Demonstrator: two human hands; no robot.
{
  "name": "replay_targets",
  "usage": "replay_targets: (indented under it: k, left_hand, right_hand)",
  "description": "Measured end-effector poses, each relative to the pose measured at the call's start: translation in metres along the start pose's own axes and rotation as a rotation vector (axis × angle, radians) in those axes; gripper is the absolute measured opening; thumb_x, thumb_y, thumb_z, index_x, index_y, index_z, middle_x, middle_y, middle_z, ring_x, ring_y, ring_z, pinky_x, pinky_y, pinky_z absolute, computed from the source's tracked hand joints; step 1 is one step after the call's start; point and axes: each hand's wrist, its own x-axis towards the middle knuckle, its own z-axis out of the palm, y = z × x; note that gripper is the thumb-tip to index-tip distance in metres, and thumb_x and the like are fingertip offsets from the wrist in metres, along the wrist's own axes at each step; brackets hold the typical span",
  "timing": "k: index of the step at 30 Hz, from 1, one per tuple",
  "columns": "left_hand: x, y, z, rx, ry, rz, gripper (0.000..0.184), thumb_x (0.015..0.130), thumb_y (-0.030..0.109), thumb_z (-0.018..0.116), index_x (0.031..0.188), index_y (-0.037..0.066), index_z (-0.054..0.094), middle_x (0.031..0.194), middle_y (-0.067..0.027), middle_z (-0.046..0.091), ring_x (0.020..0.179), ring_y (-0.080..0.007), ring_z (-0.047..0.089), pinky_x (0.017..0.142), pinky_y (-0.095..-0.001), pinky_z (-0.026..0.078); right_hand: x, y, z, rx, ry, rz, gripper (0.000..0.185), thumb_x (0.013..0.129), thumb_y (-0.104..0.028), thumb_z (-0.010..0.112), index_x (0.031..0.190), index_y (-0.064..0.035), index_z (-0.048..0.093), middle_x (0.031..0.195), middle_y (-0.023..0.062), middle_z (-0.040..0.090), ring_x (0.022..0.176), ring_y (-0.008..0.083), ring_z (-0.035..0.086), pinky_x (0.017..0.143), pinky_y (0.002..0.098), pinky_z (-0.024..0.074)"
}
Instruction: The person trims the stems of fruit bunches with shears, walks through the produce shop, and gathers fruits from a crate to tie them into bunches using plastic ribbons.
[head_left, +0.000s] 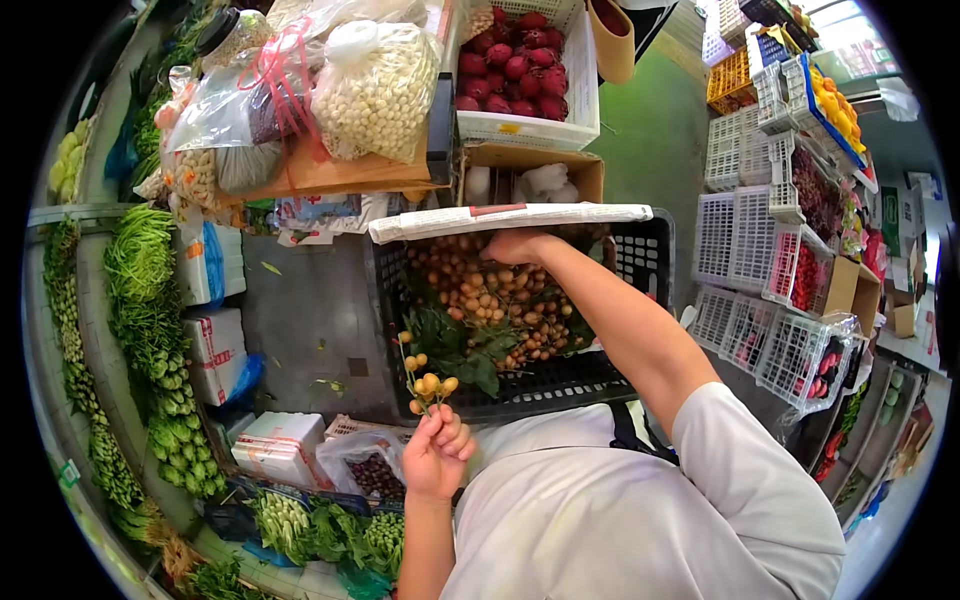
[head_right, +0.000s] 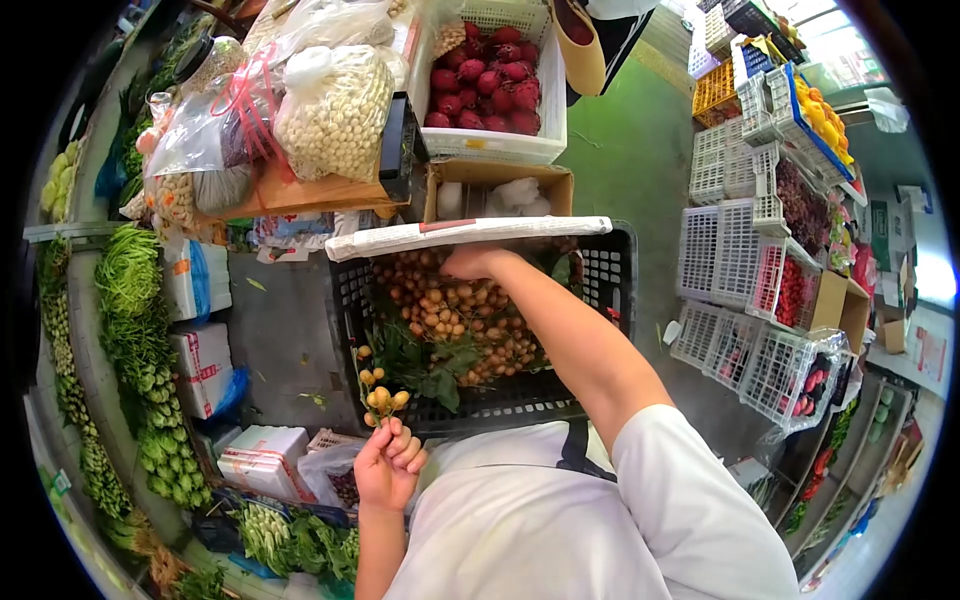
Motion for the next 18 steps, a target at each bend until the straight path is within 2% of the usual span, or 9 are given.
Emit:
replay_targets:
  k: [1,3,7,9,13,15,16,18]
  left_hand:
    - [0.000,0.000,0.000,-0.002,-0.010,-0.006,0.014,0.105,0.019,0.050,0.101,0.007,0.055,0.072,0.0048,0.037,0.064,-0.0099,0.036,0.062,-0.0286,0.035]
    - [0.000,-0.002,0.001,0.020,0.005,-0.010,0.014,0.105,0.019,0.050,0.101,0.007,0.055,0.072,0.0047,0.037,0.063,-0.0100,0.036,0.062,-0.0287,0.035]
    - [0.002,-0.007,0.003,0.027,0.034,-0.013,0.013,0.105,0.018,0.048,0.100,0.007,0.052,0.072,0.0042,0.037,0.062,-0.0098,0.035,0.060,-0.0280,0.034]
    - [0.003,-0.007,0.004,0.038,0.029,-0.017,0.013,0.105,0.018,0.048,0.100,0.007,0.053,0.072,0.0042,0.037,0.062,-0.0099,0.036,0.060,-0.0280,0.034]
    - [0.004,-0.008,0.006,0.047,0.008,-0.013,0.013,0.105,0.017,0.048,0.101,0.006,0.054,0.072,0.0041,0.038,0.062,-0.0100,0.036,0.060,-0.0282,0.035]
    - [0.003,-0.006,0.007,0.047,0.004,-0.010,0.013,0.105,0.017,0.048,0.101,0.007,0.054,0.072,0.0042,0.037,0.062,-0.0099,0.036,0.060,-0.0283,0.035]
    - [0.003,-0.006,0.007,0.047,0.001,-0.010,0.013,0.105,0.018,0.048,0.101,0.007,0.054,0.072,0.0043,0.037,0.062,-0.0099,0.036,0.060,-0.0284,0.035]
    - [0.003,-0.005,0.006,0.043,0.003,-0.010,0.013,0.105,0.018,0.048,0.101,0.007,0.054,0.072,0.0044,0.037,0.062,-0.0099,0.036,0.060,-0.0285,0.035]
  right_hand:
    - [-0.001,-0.003,-0.001,0.007,0.000,-0.002,0.055,0.099,-0.046,0.056,0.128,-0.0002,0.066,0.128,0.0206,0.067,0.116,0.0335,0.064,0.102,0.0458,0.0455]
    - [-0.015,-0.021,-0.012,0.089,-0.193,0.045,0.058,0.098,-0.049,0.060,0.131,-0.0014,0.067,0.131,0.0204,0.066,0.119,0.0345,0.063,0.105,0.0459,0.0450]
    - [0.004,-0.014,0.008,-0.100,-0.183,-0.002,0.057,0.099,-0.049,0.059,0.129,-0.0012,0.067,0.128,0.0198,0.068,0.119,0.0351,0.062,0.104,0.0457,0.0458]
    - [0.003,-0.014,0.016,-0.187,-0.034,-0.048,0.055,0.101,-0.049,0.058,0.125,-0.0020,0.070,0.121,0.0199,0.070,0.118,0.0362,0.063,0.101,0.0453,0.0474]
    - [-0.001,-0.012,0.011,-0.107,-0.020,-0.052,0.052,0.102,-0.047,0.057,0.121,-0.0019,0.072,0.117,0.0203,0.071,0.113,0.0354,0.064,0.098,0.0452,0.0478]
    - [-0.015,-0.008,-0.003,0.053,-0.133,-0.126,0.050,0.102,-0.046,0.060,0.117,-0.0008,0.073,0.105,0.0174,0.072,0.096,0.0310,0.065,0.088,0.0421,0.0499]
    - [-0.023,-0.008,-0.010,0.049,-0.128,-0.126,0.050,0.102,-0.046,0.060,0.117,-0.0008,0.073,0.105,0.0174,0.072,0.096,0.0310,0.065,0.088,0.0421,0.0499]
    - [-0.047,-0.012,-0.020,0.164,-0.172,-0.114,0.051,0.100,-0.046,0.065,0.117,0.0008,0.074,0.084,0.0119,0.068,0.076,0.0226,0.058,0.074,0.0390,0.0485]
